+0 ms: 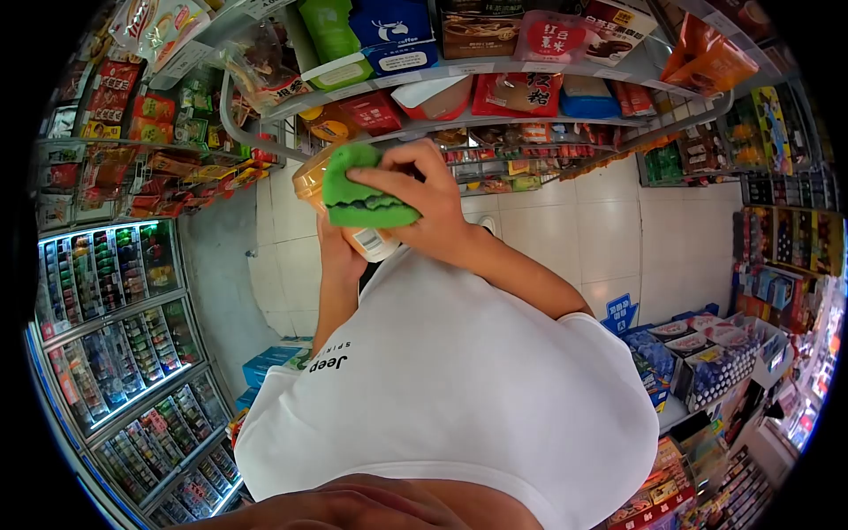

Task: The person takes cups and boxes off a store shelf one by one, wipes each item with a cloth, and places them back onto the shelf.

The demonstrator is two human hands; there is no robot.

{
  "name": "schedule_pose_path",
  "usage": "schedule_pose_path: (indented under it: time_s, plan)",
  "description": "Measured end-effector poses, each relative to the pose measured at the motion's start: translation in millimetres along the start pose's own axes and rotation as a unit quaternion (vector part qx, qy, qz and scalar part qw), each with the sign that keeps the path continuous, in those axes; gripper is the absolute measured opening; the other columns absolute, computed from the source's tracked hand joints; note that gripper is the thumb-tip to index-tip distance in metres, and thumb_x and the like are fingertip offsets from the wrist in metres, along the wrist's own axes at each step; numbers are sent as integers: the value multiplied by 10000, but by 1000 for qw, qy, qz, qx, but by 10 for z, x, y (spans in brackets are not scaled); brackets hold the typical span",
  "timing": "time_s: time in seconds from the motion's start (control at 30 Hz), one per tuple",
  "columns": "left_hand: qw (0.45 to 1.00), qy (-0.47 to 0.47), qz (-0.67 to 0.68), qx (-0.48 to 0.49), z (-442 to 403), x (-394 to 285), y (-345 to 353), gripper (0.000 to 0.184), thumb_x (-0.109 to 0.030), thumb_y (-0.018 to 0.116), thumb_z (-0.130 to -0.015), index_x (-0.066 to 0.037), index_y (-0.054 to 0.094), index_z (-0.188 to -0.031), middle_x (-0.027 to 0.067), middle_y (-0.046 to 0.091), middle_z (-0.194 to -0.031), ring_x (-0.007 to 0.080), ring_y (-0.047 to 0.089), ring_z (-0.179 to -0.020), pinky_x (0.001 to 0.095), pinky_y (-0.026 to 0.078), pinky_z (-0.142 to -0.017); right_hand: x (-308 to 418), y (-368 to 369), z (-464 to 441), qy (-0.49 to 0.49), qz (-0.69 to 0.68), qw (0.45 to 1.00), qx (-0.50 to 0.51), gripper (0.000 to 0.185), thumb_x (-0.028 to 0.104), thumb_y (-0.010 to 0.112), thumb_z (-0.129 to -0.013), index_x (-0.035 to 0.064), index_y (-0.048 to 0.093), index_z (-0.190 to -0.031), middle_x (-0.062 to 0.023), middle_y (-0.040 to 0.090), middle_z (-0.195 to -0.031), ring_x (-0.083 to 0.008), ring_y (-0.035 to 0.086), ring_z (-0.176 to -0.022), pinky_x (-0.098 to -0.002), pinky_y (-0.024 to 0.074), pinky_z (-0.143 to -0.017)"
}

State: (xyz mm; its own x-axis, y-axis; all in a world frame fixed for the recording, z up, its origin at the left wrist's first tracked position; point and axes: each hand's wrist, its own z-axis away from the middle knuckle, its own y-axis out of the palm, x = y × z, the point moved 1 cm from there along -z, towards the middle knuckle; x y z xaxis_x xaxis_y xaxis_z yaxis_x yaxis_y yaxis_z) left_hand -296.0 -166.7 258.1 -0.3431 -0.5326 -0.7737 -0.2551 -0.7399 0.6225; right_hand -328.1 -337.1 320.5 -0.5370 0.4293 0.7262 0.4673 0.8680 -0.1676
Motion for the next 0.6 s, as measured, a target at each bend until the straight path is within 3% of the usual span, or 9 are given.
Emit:
schedule_pose_path:
  time_s: [0.07,0.13,0.23,0.3,0.37,0.47,0.53,0.6]
  plan:
    - [1000,0,1,-15,-129,-51,25,681,-389,711,-963,-21,411,-1452,137,600,-1366,244,658,-1188,389,577,-975,52,-39,55,-75,-4,994,75,502,105,866,-654,182,786,-1144,-39,568,-1024,-241,555,-901,-381,491,-774]
    - [999,32,-22,35,-168,-139,29,707,-394,733,-945,-19,415,-1451,136,597,-1373,239,657,-1187,381,567,-987,48,-57,95,-129,-5,983,130,486,114,870,-660,162,783,-1136,-45,565,-1011,-240,555,-907,-372,477,-776]
    - [998,43,-30,43,-100,-190,58,800,-448,784,-884,-17,424,-1455,130,598,-1380,237,643,-1210,379,532,-1037,29,-123,32,-153,38,986,46,476,121,872,-667,134,777,-1134,-50,559,-1006,-244,554,-903,-361,468,-781]
    - [997,55,-3,53,-69,-246,251,827,-468,792,-867,-20,427,-1459,125,605,-1371,240,642,-1212,385,519,-1054,72,-117,-14,-120,38,992,-2,466,125,871,-674,105,772,-1130,-58,554,-1021,-243,555,-897,-355,464,-779]
    - [999,49,-14,12,-52,-247,284,791,-560,677,-905,-15,460,-1436,127,640,-1313,241,663,-1152,389,541,-1002,84,-69,-20,-103,35,994,-30,461,127,870,-677,92,771,-1126,-60,553,-1025,-241,554,-892,-355,464,-778]
    - [1000,-10,13,16,-85,-334,272,800,-653,532,-932,-11,493,-1408,135,662,-1262,239,666,-1113,377,566,-919,130,-34,60,-173,14,978,112,461,134,873,-678,112,775,-1128,-45,560,-1027,-231,564,-901,-358,472,-781]
    - [999,19,1,44,-126,-308,191,793,-643,556,-933,-12,491,-1409,137,662,-1255,244,675,-1096,379,570,-915,133,-52,68,-184,22,970,158,466,132,874,-680,139,777,-1136,-35,569,-1019,-230,572,-908,-381,502,-784]
    - [998,47,-8,40,-107,-258,198,785,-632,575,-937,-10,489,-1409,141,661,-1248,246,676,-1094,382,573,-911,153,-97,-44,-128,37,987,86,465,128,868,-684,148,777,-1139,-36,570,-1007,-234,570,-900,-384,504,-782]
